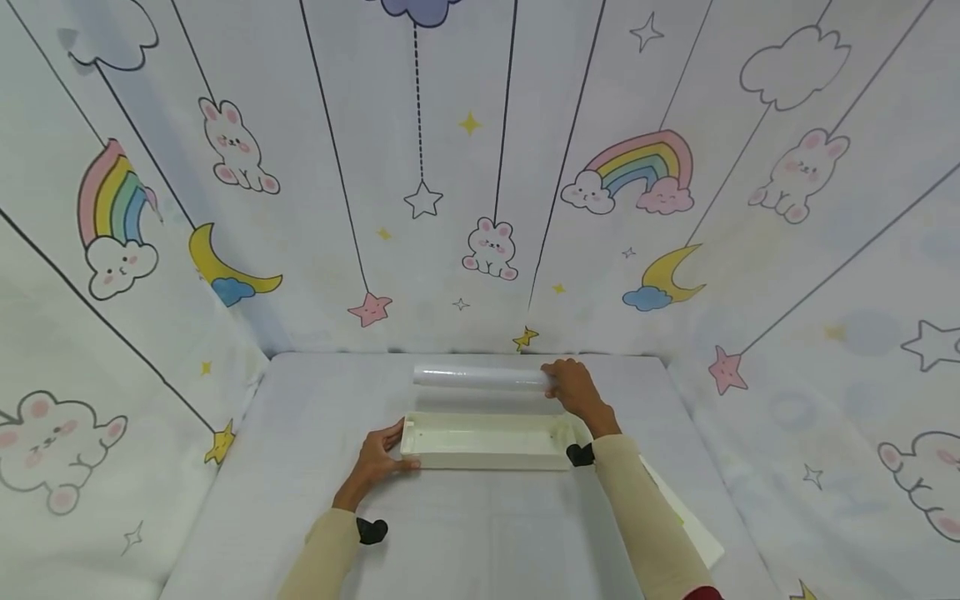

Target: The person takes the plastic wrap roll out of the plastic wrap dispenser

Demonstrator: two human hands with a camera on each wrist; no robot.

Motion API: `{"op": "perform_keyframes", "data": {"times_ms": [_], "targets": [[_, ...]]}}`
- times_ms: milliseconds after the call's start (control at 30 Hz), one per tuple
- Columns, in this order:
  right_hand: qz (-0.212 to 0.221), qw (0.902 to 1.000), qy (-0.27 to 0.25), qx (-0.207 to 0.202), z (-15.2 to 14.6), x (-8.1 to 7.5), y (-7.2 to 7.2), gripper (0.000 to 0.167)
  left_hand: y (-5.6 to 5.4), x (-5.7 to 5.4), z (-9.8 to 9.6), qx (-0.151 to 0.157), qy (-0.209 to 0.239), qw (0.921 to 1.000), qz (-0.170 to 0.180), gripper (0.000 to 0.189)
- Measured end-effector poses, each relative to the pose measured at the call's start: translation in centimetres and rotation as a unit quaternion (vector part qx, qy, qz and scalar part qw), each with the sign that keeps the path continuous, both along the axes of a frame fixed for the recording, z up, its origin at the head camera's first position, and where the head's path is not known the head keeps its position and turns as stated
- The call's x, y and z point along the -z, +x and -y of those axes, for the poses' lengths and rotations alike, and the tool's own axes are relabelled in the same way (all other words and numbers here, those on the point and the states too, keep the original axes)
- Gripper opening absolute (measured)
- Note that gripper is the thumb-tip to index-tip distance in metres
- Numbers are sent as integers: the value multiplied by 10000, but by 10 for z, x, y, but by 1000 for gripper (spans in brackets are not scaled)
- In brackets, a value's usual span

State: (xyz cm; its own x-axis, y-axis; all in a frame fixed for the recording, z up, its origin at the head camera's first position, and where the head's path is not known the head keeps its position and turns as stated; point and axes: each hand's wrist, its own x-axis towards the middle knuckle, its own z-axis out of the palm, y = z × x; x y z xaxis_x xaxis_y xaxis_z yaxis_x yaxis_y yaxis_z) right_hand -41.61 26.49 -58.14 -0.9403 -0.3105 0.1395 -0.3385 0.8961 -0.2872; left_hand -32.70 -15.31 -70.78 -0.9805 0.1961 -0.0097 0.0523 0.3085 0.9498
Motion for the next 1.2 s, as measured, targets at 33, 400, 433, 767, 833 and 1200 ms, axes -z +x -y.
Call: {"op": "perform_keyframes", "data": {"times_ms": [33, 400, 433, 767, 833, 1200], "targets": [[-4, 10000, 16, -7, 0, -1, 0, 55, 0, 0, 0, -14, 25, 10000, 8, 101], [181, 9998, 12, -27, -2, 9, 0, 54, 2, 0, -2, -72, -111, 9999, 79, 104], [192, 9998, 3, -37, -2, 11, -1, 54, 3, 0, -2, -90, -99, 9999, 98, 104], [209, 9997, -13, -87, 1, 14, -5, 54, 5, -4, 0, -95, -71, 9999, 26, 103], [193, 9998, 1, -108, 2, 15, -5, 53, 5, -3, 0, -108, -119, 9999, 10, 104], [267, 9995, -30, -168, 3, 22, -4, 52, 4, -1, -2, -123, -73, 9999, -26, 104]]}}
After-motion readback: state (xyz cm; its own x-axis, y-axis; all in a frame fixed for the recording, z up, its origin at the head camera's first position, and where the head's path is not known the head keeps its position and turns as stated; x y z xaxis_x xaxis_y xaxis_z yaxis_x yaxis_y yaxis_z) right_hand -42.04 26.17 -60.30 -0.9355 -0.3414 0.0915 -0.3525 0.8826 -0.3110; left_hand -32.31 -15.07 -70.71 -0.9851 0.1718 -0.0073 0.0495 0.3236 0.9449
